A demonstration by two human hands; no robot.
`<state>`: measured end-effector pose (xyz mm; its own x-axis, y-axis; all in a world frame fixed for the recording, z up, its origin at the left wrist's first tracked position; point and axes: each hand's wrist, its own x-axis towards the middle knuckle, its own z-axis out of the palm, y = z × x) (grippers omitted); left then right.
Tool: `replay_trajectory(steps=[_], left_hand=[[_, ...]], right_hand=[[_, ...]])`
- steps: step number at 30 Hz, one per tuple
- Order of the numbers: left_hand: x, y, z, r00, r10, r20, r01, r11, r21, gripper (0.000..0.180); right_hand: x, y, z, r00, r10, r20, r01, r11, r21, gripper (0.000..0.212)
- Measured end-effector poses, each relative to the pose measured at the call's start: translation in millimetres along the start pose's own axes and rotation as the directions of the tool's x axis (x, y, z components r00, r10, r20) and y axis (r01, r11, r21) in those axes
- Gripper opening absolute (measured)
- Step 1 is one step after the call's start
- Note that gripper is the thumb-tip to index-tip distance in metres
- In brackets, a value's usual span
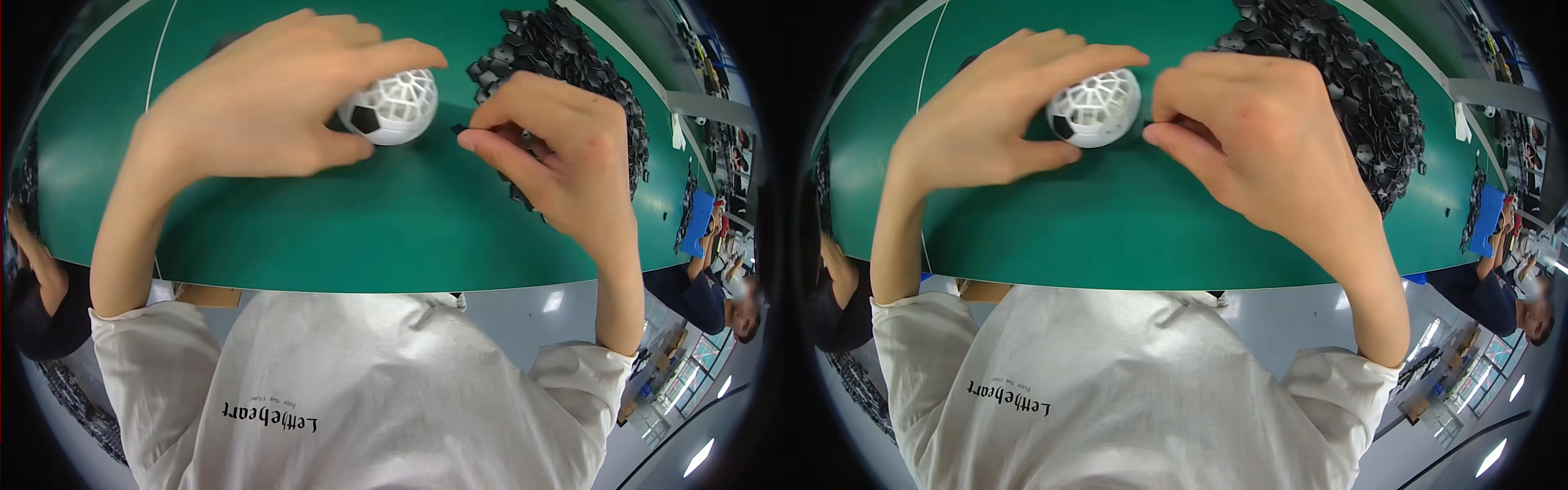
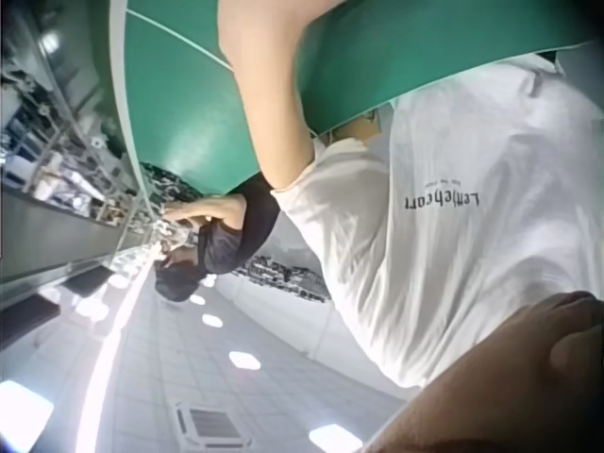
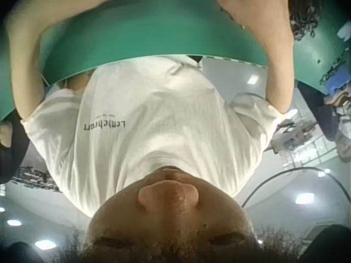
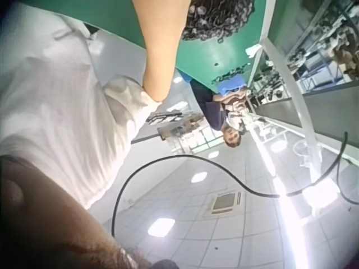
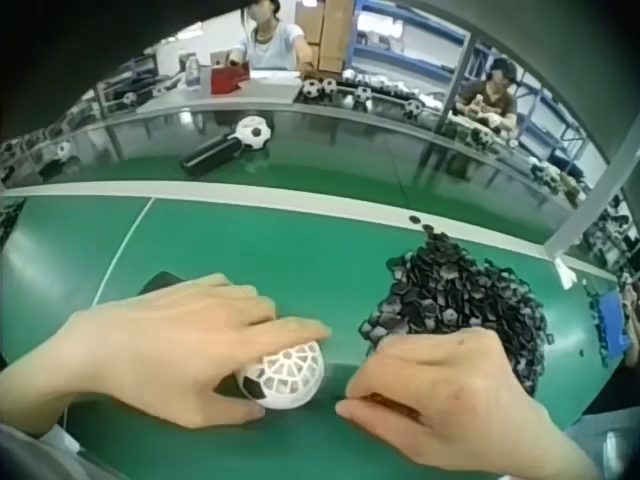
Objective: The recorder is seen manualy assembling plastic components into soccer ball-themed devices on a production line.
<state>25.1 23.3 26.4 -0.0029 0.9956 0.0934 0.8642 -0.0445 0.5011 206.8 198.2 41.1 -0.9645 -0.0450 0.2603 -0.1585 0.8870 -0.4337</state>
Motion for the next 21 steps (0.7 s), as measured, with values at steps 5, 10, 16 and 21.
replay_trajectory(steps=[5, 10, 16, 21], left_hand=[[1, -16, 4, 0.990, 0.133, -0.056, -0.124, 0.982, 0.141, 0.053], [4, -18, -15, 0.978, 0.198, 0.070, -0.206, 0.969, 0.139, 0.046], [5, -16, -24, 0.969, 0.169, 0.180, -0.193, 0.973, 0.126, 0.043], [5, -21, -15, 0.973, 0.157, 0.171, -0.183, 0.972, 0.147, 0.043]], right_hand=[[21, -9, 12, 0.993, -0.120, 0.022, 0.117, 0.986, 0.123, 0.011], [26, -11, 15, 0.990, -0.135, 0.037, 0.133, 0.990, 0.053, 0.013], [34, -13, 11, 0.979, -0.128, 0.158, 0.145, 0.984, -0.106, 0.018], [32, -15, 10, 0.984, -0.153, 0.096, 0.170, 0.965, -0.199, 0.021]])
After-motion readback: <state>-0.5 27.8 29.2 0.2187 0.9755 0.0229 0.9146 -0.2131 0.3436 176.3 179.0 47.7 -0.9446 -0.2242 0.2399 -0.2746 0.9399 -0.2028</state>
